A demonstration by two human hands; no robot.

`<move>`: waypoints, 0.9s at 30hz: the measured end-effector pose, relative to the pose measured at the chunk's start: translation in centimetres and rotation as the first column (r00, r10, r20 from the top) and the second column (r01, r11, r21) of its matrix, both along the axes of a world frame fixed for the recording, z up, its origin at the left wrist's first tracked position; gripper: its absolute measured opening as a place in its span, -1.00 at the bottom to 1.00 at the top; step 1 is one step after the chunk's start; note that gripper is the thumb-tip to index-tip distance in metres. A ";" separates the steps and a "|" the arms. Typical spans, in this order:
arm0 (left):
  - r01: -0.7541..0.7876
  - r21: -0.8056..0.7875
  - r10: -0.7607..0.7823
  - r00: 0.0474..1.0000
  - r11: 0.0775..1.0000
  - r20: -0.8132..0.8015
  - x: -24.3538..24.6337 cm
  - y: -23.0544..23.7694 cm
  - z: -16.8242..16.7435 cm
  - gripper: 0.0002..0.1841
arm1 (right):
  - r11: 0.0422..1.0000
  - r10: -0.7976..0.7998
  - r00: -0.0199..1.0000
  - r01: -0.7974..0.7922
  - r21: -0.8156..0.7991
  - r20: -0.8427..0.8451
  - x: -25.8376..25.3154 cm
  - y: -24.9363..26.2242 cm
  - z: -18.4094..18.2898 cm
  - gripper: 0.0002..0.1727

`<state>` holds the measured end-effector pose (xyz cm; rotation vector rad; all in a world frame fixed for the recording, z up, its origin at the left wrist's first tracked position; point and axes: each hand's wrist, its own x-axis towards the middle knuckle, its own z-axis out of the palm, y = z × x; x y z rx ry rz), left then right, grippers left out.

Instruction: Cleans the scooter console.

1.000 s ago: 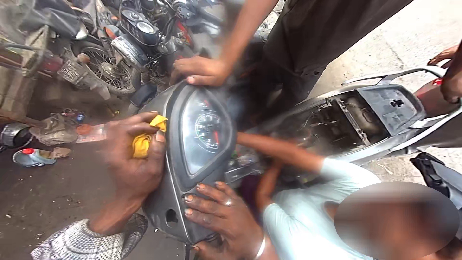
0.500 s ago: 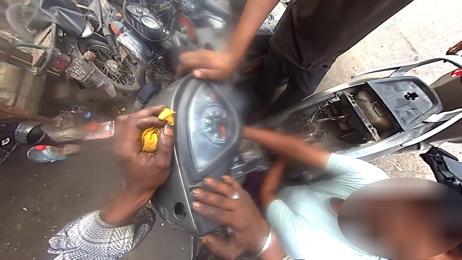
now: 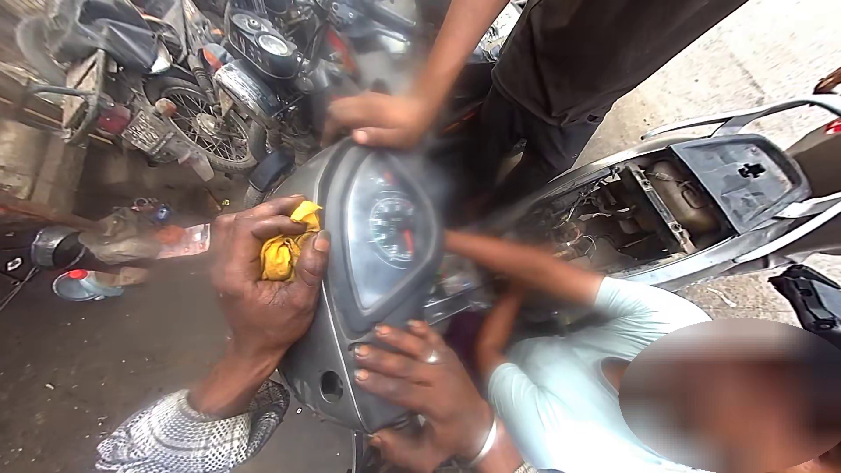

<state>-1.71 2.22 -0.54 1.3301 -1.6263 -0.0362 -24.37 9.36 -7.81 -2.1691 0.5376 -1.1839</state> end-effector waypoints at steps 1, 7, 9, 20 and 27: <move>0.001 0.005 -0.001 1.000 1.000 -0.002 0.0 0.0 0.0 -0.72 | 1.000 0.002 1.000 -0.002 0.006 -0.001 0.0 0.0 0.0 -0.39; 0.005 0.000 -0.005 1.000 1.000 -0.005 0.0 0.0 -0.1 -0.72 | 1.000 -0.004 1.000 0.004 0.004 -0.010 -0.1 0.1 0.1 -0.37; 0.005 0.008 -0.005 1.000 1.000 -0.019 -0.1 0.1 0.0 -0.73 | 1.000 -0.007 1.000 0.007 0.002 -0.011 -0.1 0.1 0.1 -0.38; 0.006 0.012 -0.005 0.999 1.000 -0.035 -0.1 0.0 -0.1 -0.74 | 1.000 -0.021 1.000 0.021 -0.006 -0.023 -0.1 0.2 0.0 -0.36; 0.001 0.011 0.000 1.000 1.000 -0.015 0.0 0.1 0.0 -0.74 | 1.000 -0.018 0.999 0.018 -0.007 -0.028 -0.1 0.2 0.0 -0.36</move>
